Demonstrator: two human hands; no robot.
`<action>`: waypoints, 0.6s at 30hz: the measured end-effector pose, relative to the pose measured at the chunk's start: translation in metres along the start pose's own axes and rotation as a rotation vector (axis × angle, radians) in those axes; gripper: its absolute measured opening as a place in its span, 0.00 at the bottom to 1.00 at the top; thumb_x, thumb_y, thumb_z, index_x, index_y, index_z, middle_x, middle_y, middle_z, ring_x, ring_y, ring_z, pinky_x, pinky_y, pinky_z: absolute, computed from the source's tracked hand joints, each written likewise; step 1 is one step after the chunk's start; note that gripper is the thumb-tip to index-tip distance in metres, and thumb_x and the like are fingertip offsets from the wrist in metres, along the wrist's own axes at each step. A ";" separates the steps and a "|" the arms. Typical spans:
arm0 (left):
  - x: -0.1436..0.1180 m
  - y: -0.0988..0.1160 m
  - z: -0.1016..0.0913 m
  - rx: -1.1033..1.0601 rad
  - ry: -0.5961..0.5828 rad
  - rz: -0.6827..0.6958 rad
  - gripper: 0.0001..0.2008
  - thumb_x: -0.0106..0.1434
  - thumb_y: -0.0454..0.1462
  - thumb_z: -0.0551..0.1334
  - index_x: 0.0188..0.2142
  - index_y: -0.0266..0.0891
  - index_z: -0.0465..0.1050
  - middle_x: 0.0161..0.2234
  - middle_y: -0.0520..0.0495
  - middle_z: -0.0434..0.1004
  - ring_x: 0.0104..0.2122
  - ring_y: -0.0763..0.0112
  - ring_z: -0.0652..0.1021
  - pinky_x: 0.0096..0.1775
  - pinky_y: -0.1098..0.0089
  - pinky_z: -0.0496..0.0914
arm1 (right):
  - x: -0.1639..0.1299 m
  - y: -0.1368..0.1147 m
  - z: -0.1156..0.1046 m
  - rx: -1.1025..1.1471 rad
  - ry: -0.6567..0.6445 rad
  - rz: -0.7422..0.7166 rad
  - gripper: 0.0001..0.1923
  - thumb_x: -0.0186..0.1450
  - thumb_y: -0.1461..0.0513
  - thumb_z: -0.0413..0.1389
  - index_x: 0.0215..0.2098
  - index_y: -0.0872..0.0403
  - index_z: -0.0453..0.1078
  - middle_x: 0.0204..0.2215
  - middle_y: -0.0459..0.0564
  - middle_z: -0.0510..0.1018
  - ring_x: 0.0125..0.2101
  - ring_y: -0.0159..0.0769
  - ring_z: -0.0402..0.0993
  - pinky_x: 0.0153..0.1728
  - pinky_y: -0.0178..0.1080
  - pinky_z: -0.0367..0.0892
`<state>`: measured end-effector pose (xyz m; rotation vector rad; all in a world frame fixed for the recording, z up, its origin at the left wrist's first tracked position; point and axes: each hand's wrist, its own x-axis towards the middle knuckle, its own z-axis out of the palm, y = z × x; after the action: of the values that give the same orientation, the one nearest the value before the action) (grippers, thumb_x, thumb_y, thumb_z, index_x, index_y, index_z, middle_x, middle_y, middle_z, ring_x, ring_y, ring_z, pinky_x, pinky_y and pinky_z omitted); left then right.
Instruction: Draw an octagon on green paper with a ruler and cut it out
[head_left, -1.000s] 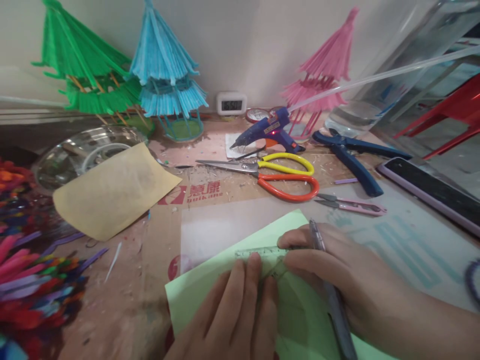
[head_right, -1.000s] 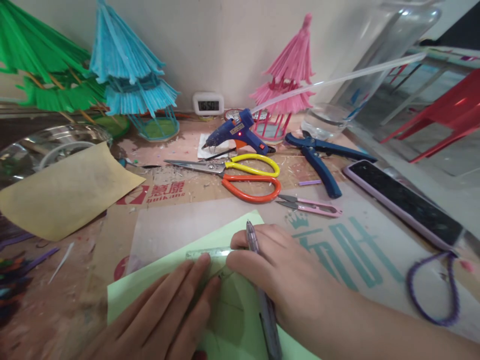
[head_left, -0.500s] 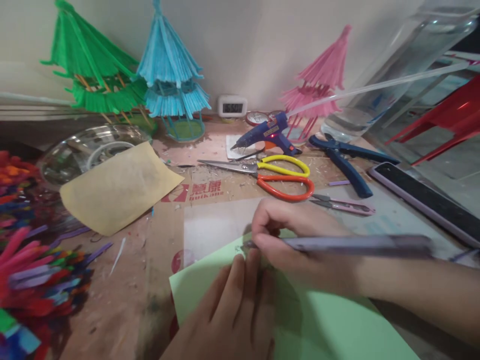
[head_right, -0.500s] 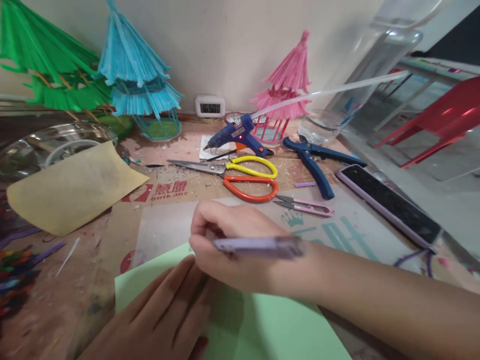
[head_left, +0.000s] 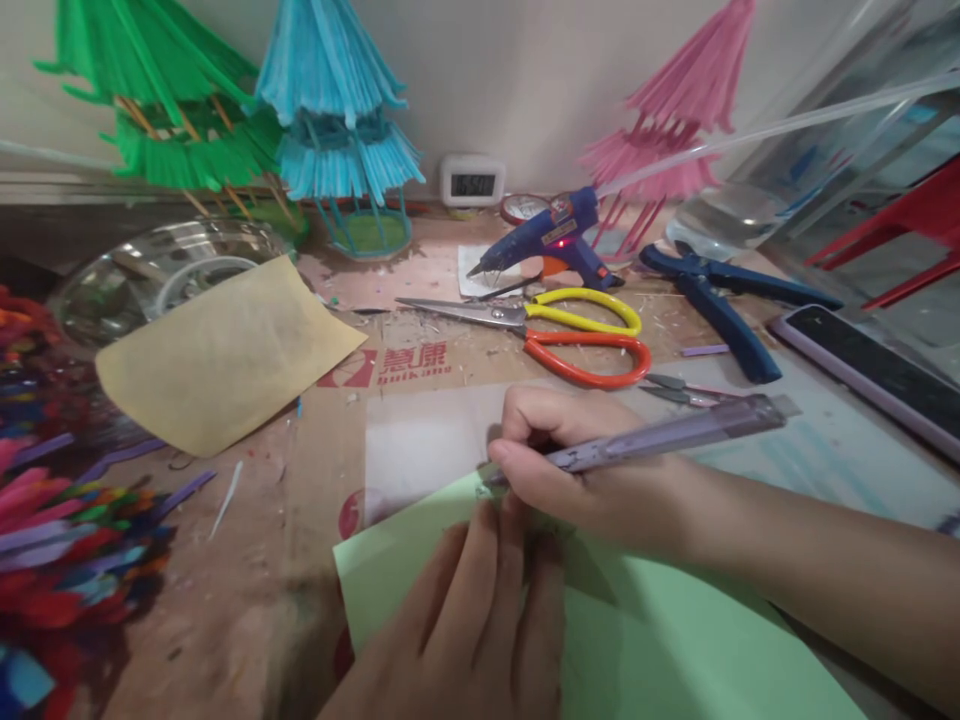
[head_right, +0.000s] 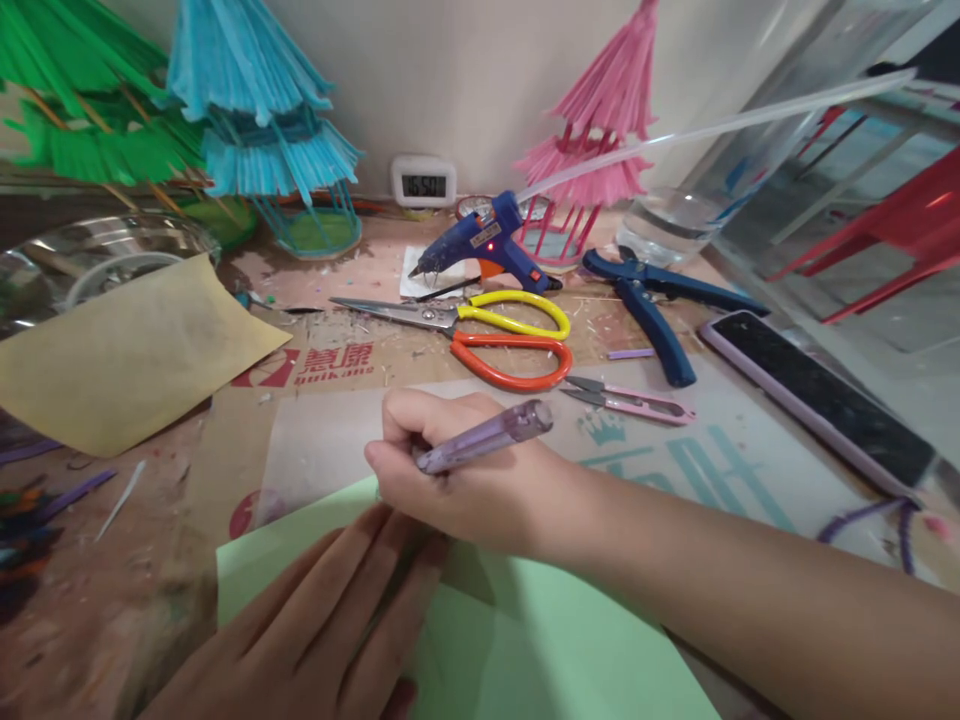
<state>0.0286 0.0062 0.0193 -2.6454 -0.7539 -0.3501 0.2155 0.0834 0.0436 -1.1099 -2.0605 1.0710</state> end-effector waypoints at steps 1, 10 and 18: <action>0.000 0.000 0.000 0.000 -0.003 -0.002 0.21 0.75 0.35 0.46 0.59 0.30 0.71 0.51 0.41 0.82 0.54 0.60 0.74 0.59 0.63 0.59 | 0.000 0.000 0.001 -0.004 0.005 0.005 0.12 0.66 0.59 0.52 0.26 0.51 0.58 0.20 0.41 0.68 0.22 0.29 0.61 0.24 0.32 0.55; 0.002 -0.001 -0.004 0.017 -0.019 0.008 0.22 0.74 0.35 0.47 0.58 0.29 0.72 0.49 0.43 0.83 0.48 0.61 0.77 0.57 0.63 0.60 | -0.002 0.002 0.003 -0.117 -0.003 -0.151 0.12 0.68 0.61 0.50 0.27 0.50 0.55 0.19 0.39 0.66 0.21 0.28 0.60 0.24 0.32 0.53; 0.002 -0.002 -0.002 0.014 -0.012 0.003 0.22 0.74 0.35 0.47 0.59 0.29 0.71 0.49 0.41 0.83 0.49 0.60 0.77 0.58 0.63 0.60 | -0.002 0.000 0.000 -0.196 0.000 -0.178 0.12 0.68 0.62 0.49 0.26 0.50 0.54 0.19 0.38 0.63 0.19 0.27 0.57 0.23 0.32 0.50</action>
<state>0.0290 0.0074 0.0226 -2.6372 -0.7536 -0.3277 0.2169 0.0819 0.0432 -0.9946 -2.2544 0.7971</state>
